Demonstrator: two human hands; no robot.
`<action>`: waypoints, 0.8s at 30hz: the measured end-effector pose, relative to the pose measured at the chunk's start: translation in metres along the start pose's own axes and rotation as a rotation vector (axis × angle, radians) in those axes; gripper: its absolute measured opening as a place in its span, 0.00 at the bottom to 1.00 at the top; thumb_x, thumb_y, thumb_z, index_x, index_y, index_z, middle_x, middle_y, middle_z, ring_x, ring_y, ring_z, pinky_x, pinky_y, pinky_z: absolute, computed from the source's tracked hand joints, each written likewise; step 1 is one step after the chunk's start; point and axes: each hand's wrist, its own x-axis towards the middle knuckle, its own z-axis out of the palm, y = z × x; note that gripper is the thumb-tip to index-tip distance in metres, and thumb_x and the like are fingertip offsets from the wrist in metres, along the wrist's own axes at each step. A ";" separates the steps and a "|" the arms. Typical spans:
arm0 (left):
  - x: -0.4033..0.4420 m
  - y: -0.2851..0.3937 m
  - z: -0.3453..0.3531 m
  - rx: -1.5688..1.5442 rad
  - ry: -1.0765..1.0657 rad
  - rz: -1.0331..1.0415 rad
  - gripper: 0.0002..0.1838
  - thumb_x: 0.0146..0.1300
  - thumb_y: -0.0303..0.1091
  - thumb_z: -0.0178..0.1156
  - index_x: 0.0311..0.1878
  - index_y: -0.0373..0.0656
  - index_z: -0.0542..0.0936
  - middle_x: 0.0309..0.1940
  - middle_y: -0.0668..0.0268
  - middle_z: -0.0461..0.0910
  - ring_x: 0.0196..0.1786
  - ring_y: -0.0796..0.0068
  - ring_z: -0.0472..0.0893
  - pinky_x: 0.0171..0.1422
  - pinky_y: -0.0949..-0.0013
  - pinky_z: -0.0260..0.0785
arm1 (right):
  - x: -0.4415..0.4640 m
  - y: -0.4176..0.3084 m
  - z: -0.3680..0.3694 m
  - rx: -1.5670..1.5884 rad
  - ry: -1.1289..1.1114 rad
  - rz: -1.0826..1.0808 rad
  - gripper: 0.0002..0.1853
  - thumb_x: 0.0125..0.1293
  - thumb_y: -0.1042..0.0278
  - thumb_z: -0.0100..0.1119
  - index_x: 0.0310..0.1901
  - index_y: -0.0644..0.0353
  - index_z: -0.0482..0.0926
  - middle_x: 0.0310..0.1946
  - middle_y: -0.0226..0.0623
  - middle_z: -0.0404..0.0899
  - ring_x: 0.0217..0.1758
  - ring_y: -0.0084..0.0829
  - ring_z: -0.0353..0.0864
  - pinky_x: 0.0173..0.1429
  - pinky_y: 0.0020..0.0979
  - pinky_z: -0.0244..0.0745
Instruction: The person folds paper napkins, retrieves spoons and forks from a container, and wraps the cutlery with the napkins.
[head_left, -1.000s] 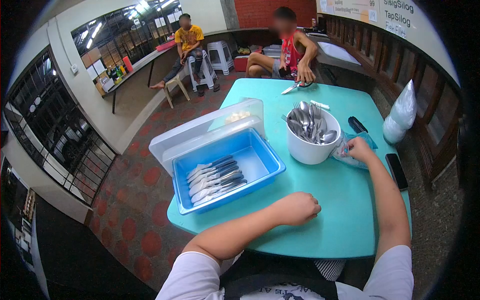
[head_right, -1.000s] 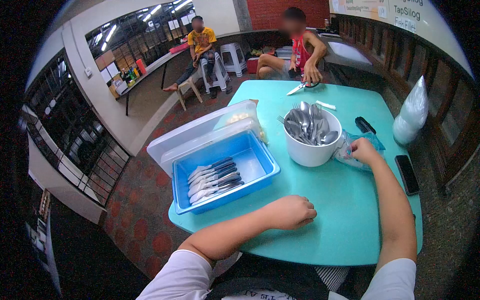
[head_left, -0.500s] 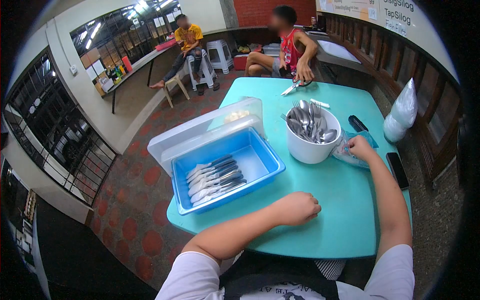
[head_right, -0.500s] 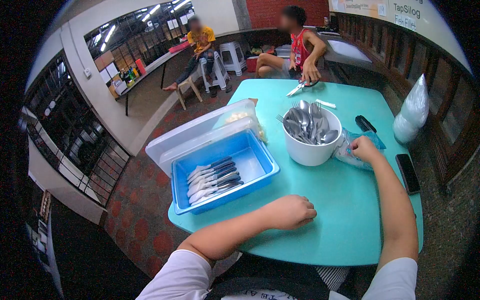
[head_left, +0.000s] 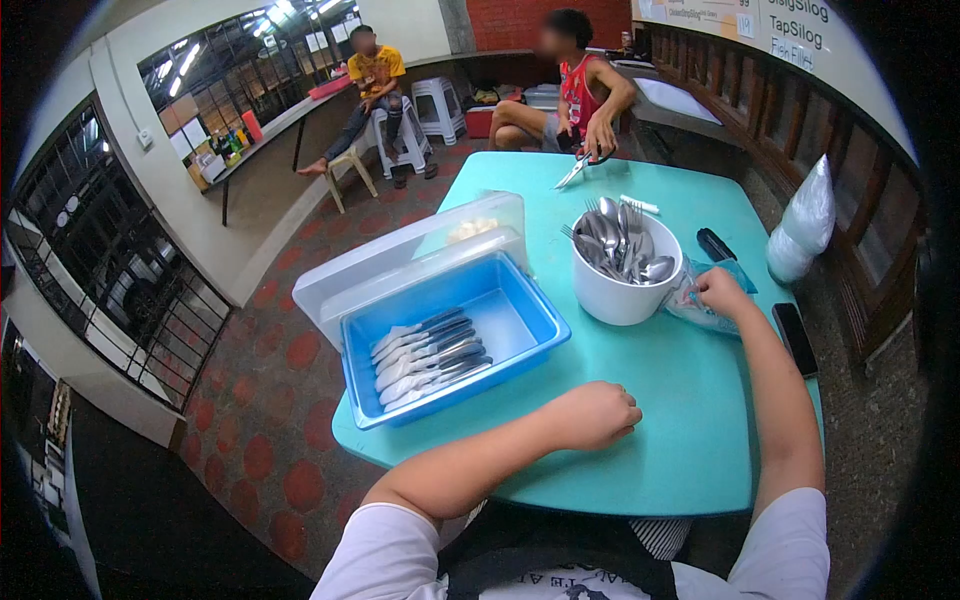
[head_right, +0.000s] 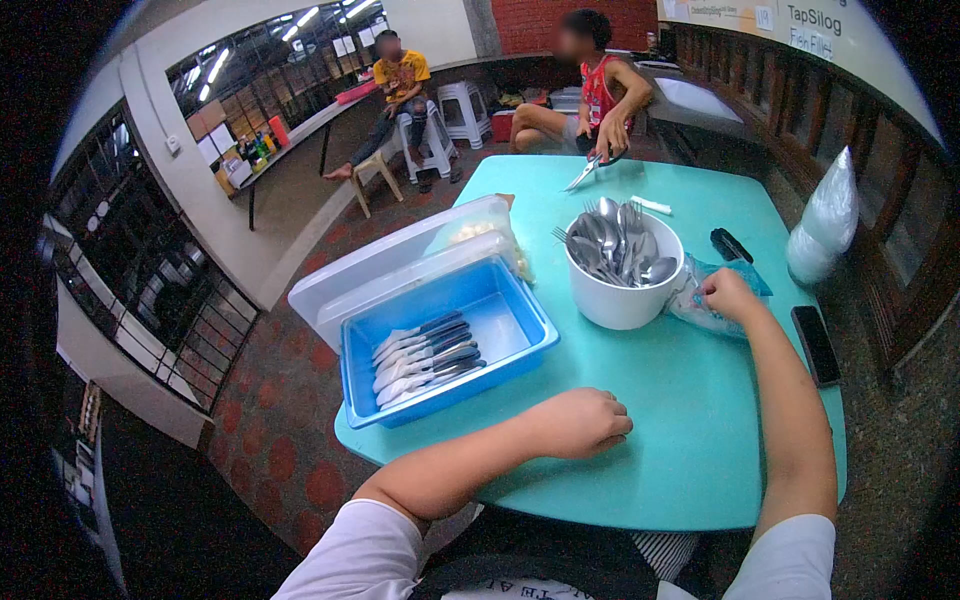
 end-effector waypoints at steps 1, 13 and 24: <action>0.000 0.000 -0.001 -0.003 0.007 0.000 0.08 0.58 0.33 0.59 0.30 0.38 0.76 0.30 0.55 0.79 0.38 0.51 0.80 0.45 0.51 0.73 | 0.000 0.001 0.000 -0.013 0.003 -0.011 0.09 0.49 0.70 0.66 0.33 0.64 0.85 0.21 0.45 0.80 0.21 0.32 0.76 0.30 0.36 0.70; -0.001 0.002 -0.001 -0.012 -0.012 0.024 0.08 0.58 0.33 0.60 0.31 0.38 0.75 0.29 0.56 0.77 0.36 0.51 0.79 0.44 0.52 0.72 | 0.008 0.019 0.004 0.013 0.159 0.060 0.14 0.60 0.62 0.62 0.41 0.63 0.84 0.34 0.50 0.84 0.37 0.45 0.83 0.44 0.40 0.77; 0.000 0.003 -0.003 -0.017 -0.025 0.012 0.07 0.57 0.32 0.60 0.31 0.38 0.75 0.29 0.56 0.77 0.37 0.53 0.79 0.44 0.53 0.73 | 0.009 0.008 -0.007 -0.278 0.105 0.208 0.31 0.41 0.60 0.75 0.52 0.58 0.82 0.49 0.50 0.82 0.51 0.47 0.82 0.58 0.40 0.76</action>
